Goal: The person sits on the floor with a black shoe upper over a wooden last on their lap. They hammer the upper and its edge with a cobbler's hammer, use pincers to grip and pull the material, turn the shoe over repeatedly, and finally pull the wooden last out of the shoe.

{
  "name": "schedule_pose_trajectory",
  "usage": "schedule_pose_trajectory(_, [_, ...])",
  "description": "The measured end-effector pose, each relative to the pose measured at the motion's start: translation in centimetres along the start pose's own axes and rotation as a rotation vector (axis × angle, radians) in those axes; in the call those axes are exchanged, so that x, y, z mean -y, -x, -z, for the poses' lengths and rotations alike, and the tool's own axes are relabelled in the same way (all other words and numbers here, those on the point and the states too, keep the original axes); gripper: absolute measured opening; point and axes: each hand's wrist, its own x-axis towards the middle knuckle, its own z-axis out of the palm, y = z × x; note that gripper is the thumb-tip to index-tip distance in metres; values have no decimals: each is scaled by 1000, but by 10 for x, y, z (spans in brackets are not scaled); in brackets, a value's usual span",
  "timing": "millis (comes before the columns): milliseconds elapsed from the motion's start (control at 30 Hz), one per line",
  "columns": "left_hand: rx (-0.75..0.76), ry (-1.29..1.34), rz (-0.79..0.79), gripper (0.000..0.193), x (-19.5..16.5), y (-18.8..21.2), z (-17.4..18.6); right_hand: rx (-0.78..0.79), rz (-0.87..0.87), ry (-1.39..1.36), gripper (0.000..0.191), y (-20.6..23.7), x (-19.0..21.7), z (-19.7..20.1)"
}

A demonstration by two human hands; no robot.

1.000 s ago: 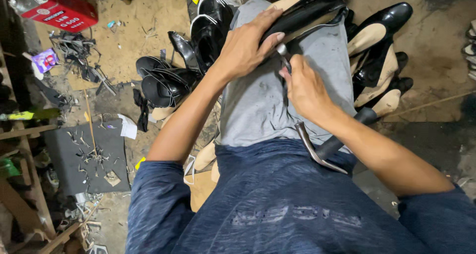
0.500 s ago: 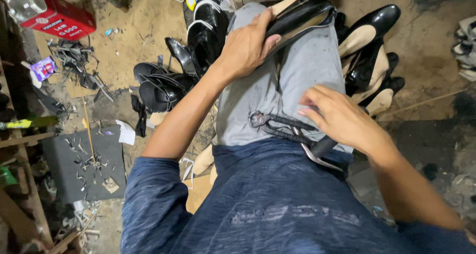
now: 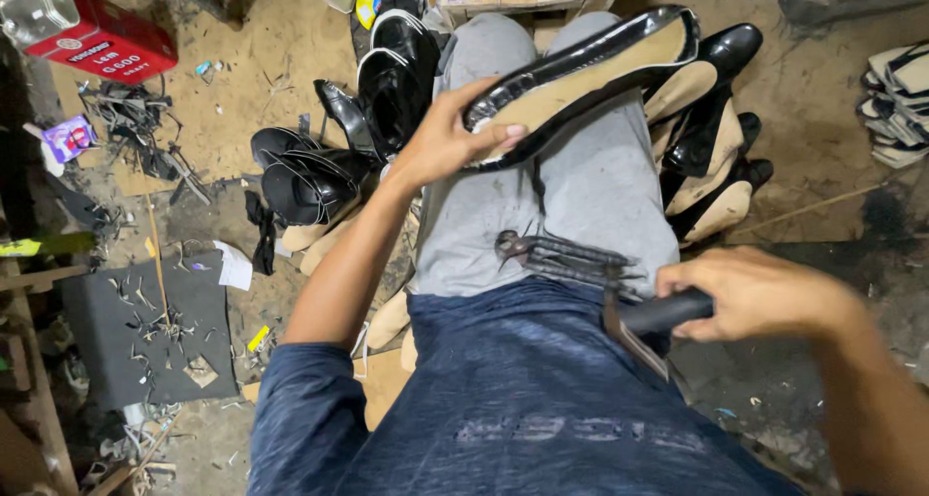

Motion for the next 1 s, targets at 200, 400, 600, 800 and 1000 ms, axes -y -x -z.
schedule_pose_trajectory(200, [-21,-5,47,53,-1,6,-12,-476,-252,269,42,27,-5,11])
schedule_pose_trajectory(400, [-45,-7,-21,55,-4,15,-8,-2054,572,-505,29,-21,87,21])
schedule_pose_trajectory(600, [-61,-38,-102,52,-5,17,-14,-1330,471,-487,21,-60,93,27])
schedule_pose_trajectory(800, [-51,108,167,56,5,8,-21,-1419,823,-408,24,-64,83,39])
schedule_pose_trajectory(1000, [-96,-51,-53,52,17,6,-27,-1413,647,-374,27,-75,72,36])
